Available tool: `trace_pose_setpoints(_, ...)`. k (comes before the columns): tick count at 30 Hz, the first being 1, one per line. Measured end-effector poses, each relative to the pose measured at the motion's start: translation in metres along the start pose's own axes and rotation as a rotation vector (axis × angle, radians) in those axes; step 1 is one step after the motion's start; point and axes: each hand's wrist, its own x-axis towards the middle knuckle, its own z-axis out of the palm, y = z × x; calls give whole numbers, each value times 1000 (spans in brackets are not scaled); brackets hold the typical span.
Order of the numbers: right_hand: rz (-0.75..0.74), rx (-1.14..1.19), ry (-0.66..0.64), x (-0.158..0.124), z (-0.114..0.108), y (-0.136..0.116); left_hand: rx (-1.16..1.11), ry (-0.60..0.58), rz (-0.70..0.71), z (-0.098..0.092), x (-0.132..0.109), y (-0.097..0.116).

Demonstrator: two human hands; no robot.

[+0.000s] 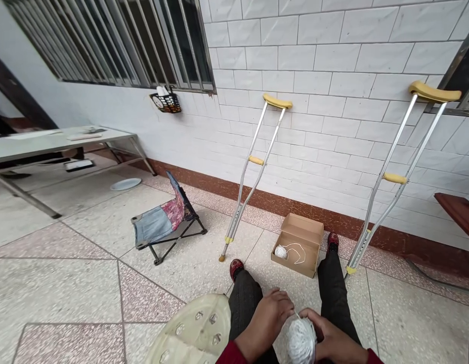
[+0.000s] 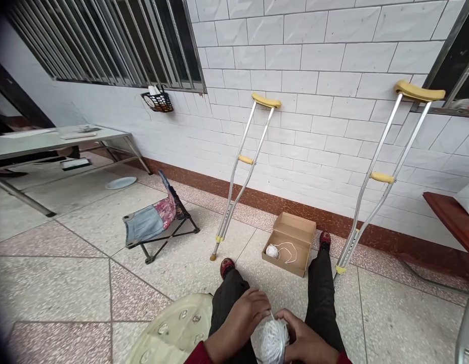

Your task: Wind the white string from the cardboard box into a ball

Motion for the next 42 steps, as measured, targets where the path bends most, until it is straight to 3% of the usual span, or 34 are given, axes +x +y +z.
trace_pose_setpoints(3, -97, 117, 79, -15, 8, -30, -169, 4, -25, -5, -2, 9)
trace_pose_setpoints(7, -167, 169, 92, -25, 13, -53, -355, -41, -94, 8, -8, 15)
trace_pose_setpoints(12, -218, 220, 101, -28, 16, -66, -646, -66, -192, 25, -12, 8)
trace_pose_setpoints(17, -267, 329, 104, -31, -2, -66, -851, 2, -222, 22, -15, -2)
trace_pose_setpoints(21, -319, 451, 161, -41, -27, -65, -797, 38, -286, 19, -20, -22)
trace_pose_setpoints(24, -331, 529, 269, -50, -40, -73, -755, -35, -261, 18, -23, -44)
trace_pose_setpoints(27, -386, 573, 403, -51, -41, -83, -488, -85, -286, 10, -19, -57)
trace_pose_setpoints(30, -343, 395, 381, -39, -29, -85, -154, 19, -303, -5, -3, -43)
trace_pose_setpoints(32, -272, 249, 350, -27, -18, -82, -155, 82, -200, -14, 10, -20)
trace_pose_setpoints(34, -234, 201, 337, -16, -9, -78, -309, 121, -86, -18, 20, 5)
trace_pose_setpoints(37, -241, 248, 301, -10, -3, -75, -712, 130, -71, -14, 25, 32)
trace_pose_setpoints(39, -242, 295, 275, -13, -2, -75, -929, 106, -102, -9, 25, 39)
trace_pose_setpoints(42, -222, 350, 244, -20, -1, -73, -999, 93, -113, -4, 25, 41)
